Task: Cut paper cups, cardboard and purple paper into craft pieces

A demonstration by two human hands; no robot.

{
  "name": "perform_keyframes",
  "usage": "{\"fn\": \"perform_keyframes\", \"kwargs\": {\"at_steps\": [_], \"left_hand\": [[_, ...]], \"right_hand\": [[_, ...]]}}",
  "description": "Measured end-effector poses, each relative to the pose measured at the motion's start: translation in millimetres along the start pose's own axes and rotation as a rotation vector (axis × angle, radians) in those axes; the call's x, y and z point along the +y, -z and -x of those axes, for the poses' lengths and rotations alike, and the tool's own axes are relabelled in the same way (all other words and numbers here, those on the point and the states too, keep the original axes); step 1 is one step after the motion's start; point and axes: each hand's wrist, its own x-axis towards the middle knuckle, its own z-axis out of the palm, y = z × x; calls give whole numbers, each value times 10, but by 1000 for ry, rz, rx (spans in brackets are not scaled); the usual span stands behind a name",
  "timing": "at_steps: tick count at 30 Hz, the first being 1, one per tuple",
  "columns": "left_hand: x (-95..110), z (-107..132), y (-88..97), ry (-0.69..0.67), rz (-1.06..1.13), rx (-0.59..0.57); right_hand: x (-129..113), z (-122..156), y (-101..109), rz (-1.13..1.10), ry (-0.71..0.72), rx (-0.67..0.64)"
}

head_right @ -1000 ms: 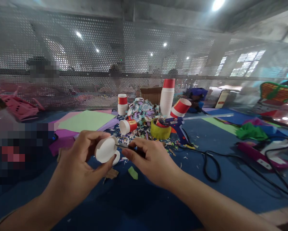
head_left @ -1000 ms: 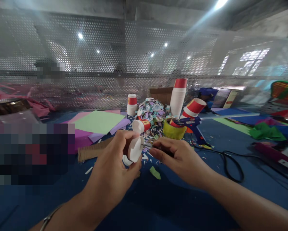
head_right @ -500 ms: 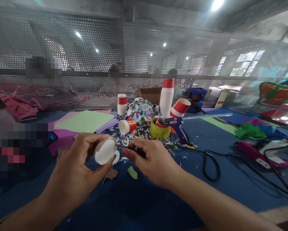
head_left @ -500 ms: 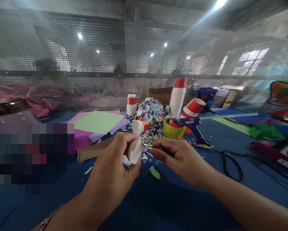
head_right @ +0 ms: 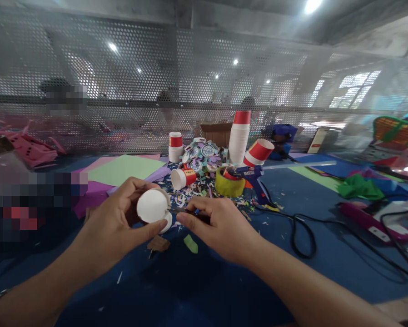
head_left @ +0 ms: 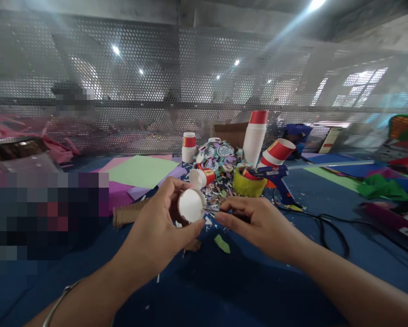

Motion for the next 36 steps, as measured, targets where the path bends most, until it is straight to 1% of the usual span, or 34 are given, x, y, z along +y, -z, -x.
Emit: {"fn": "perform_keyframes", "kwargs": {"at_steps": [2, 5, 8, 12, 16, 21, 29, 36], "left_hand": [[-1, 3, 3, -4, -45, 16], [-2, 14, 1, -24, -174, 50], [-5, 32, -12, -27, -262, 23], [-13, 56, -40, -62, -268, -56], [-15, 64, -51, -63, -254, -101], [5, 61, -39, -57, -280, -105], [3, 60, -37, -124, -330, -92], [30, 58, -53, -140, -359, -83]], "right_hand": [[-5, 3, 7, 13, -6, 5], [-8, 9, 31, 32, 0, 30], [-9, 12, 54, 46, 22, 64], [-10, 8, 55, 72, 40, 71], [-7, 2, 48, 85, 55, 67], [1, 4, 50, 97, 49, 58], [-16, 2, 56, 71, 54, 53], [-13, 9, 64, 66, 52, 55]]}}
